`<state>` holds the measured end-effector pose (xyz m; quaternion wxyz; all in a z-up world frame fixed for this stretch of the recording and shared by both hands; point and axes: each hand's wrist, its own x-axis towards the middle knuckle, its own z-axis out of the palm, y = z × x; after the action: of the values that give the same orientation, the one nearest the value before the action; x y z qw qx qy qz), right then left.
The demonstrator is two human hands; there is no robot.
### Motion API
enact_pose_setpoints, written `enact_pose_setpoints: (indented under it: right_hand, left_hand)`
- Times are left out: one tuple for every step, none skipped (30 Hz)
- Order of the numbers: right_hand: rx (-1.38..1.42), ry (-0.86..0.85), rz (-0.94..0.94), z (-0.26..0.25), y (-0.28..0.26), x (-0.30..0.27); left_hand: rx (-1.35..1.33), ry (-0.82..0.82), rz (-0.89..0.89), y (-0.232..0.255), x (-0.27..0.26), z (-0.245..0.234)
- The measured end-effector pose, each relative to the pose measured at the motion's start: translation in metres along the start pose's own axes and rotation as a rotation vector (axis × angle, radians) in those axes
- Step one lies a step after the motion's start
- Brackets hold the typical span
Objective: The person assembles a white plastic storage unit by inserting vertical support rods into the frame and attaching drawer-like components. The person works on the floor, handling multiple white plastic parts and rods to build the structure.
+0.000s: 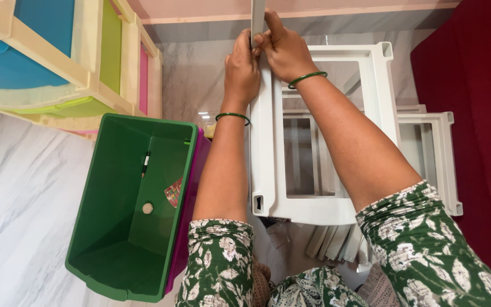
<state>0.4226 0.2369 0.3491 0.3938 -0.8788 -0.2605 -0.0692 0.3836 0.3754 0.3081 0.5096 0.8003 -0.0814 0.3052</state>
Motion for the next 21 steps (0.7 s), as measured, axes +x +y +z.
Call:
enact_pose_setpoints:
  right_hand:
    - [-0.014,-0.004,-0.004,0.0,0.002,0.002]
    - [-0.028,-0.009,-0.006,0.0,0.004,0.004]
    - [-0.041,-0.014,-0.009,0.0,0.005,0.005]
    - [-0.056,-0.011,-0.012,0.001,0.007,0.007]
    - [-0.071,-0.007,-0.015,0.001,0.008,0.009]
    - [-0.084,-0.003,-0.018,0.0,0.009,0.01]
    - [-0.056,-0.018,-0.028,-0.001,0.01,0.01]
    - [-0.026,-0.034,-0.039,-0.001,0.01,0.009]
    - [0.004,-0.05,-0.049,-0.001,0.01,0.007]
    - [0.021,-0.048,-0.058,-0.002,0.01,0.005]
    - [0.037,-0.047,-0.068,-0.002,0.009,0.002]
    - [0.053,-0.042,-0.081,-0.003,0.008,0.002]
    - [0.049,-0.03,-0.09,-0.003,0.007,0.001]
    - [0.045,-0.018,-0.099,-0.003,0.005,-0.001]
    - [0.041,-0.005,-0.109,-0.002,0.004,-0.003]
    - [0.026,0.008,-0.106,-0.001,0.003,-0.004]
    - [0.013,0.02,-0.103,0.0,0.002,-0.005]
    - [-0.002,0.037,-0.105,0.0,0.001,-0.005]
    - [-0.008,0.058,-0.1,0.001,-0.001,-0.006]
    - [-0.013,0.078,-0.094,0.004,-0.002,-0.008]
    - [-0.018,0.098,-0.089,0.006,-0.002,-0.01]
  left_hand:
    - [0.004,-0.005,-0.001,0.0,0.001,0.0]
    - [0.007,-0.011,-0.004,0.0,0.001,0.0]
    - [0.01,-0.017,-0.006,0.0,0.0,-0.001]
    - [0.012,-0.016,-0.01,0.001,0.001,-0.001]
    - [0.013,-0.016,-0.013,0.001,0.002,0.0]
    - [0.016,-0.016,-0.017,0.0,0.003,0.0]
    - [0.013,-0.014,-0.012,0.0,0.003,0.0]
    - [0.012,-0.012,-0.009,0.0,0.001,0.001]
    - [0.01,-0.01,-0.006,-0.001,-0.001,0.0]
    - [0.011,0.008,0.036,-0.002,-0.002,0.001]
    - [0.011,0.026,0.077,-0.003,-0.004,0.002]
    - [0.011,0.045,0.123,-0.003,-0.003,0.002]
    - [-0.011,0.034,0.091,-0.004,-0.003,0.002]
    - [-0.034,0.024,0.059,-0.004,-0.003,0.002]
    - [-0.057,0.013,0.027,-0.004,-0.005,0.003]
    - [-0.05,0.014,0.038,-0.005,-0.005,0.003]
    - [-0.043,0.016,0.048,-0.006,-0.005,0.002]
    - [-0.035,0.019,0.063,-0.006,-0.004,0.002]
    - [-0.011,0.029,0.083,-0.005,-0.003,0.002]
    - [0.012,0.039,0.1,-0.005,-0.004,0.001]
    - [0.036,0.05,0.118,-0.004,-0.005,0.001]
